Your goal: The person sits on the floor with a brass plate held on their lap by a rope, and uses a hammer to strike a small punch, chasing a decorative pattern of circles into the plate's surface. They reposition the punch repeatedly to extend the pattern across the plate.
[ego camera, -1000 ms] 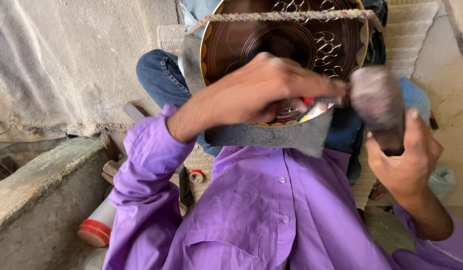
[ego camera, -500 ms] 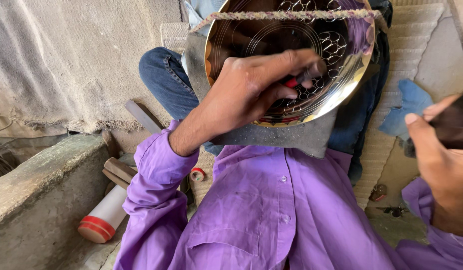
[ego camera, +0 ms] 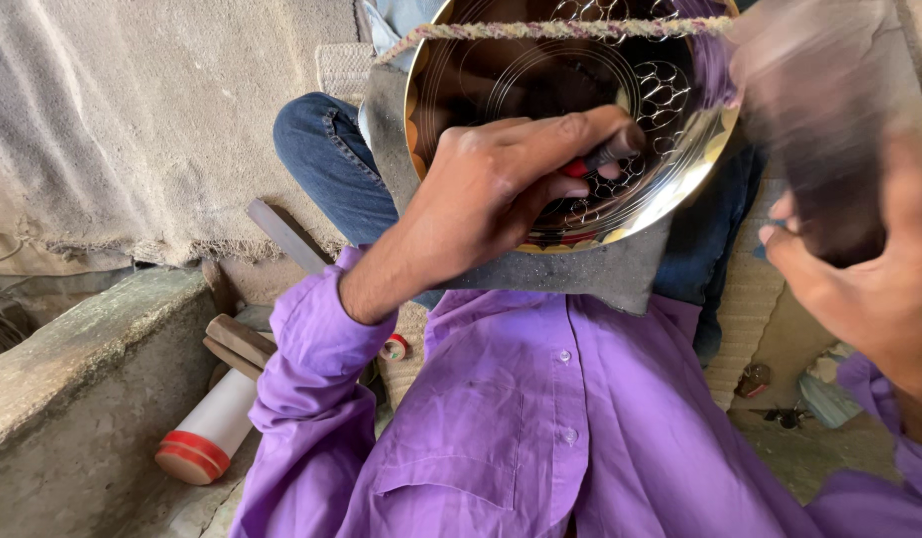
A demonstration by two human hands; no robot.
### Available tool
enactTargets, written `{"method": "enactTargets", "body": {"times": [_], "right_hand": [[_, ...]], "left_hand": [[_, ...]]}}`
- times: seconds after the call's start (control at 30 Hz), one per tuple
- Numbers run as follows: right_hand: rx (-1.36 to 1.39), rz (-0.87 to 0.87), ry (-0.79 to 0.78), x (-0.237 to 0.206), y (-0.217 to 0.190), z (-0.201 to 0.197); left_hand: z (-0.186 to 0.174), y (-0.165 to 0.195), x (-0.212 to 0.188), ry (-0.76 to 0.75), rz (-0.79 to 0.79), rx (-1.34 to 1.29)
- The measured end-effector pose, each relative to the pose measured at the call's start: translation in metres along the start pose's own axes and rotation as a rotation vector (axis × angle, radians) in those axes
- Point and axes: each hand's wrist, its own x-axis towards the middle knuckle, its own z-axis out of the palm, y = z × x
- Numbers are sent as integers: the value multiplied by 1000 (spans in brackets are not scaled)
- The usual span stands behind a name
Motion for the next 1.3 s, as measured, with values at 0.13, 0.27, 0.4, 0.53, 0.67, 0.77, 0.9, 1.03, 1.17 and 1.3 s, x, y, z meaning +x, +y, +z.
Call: {"method": "enactTargets", "body": {"times": [0.13, 0.27, 0.4, 0.53, 0.67, 0.77, 0.9, 1.03, 1.17, 1.3], "right_hand": [[-322, -201, -234, 36, -11, -17], [-121, -60, -168, 59, -9, -15], [-568, -297, -406, 78, 3, -33], [-735, -306, -485, 83, 4, -33], [-615, -309, -451, 88, -3, -25], [-552, -310, -427, 91, -4, -22], [-445, -281, -388, 89, 8, -26], [-375, -229, -349, 82, 23, -35], [-314, -186, -292, 75, 33, -37], [-155, -116, -144, 59, 54, -10]], "left_hand": [[15, 14, -14, 169, -211, 22], [33, 26, -23, 360, -302, 83], [45, 29, -26, 488, -384, 77], [49, 27, -29, 516, -424, 115], [54, 26, -30, 594, -438, 86], [54, 23, -30, 579, -439, 95], [52, 18, -30, 553, -398, -10], [53, 16, -30, 534, -388, 41], [55, 17, -29, 553, -391, 48], [49, 17, -27, 484, -386, 12]]}}
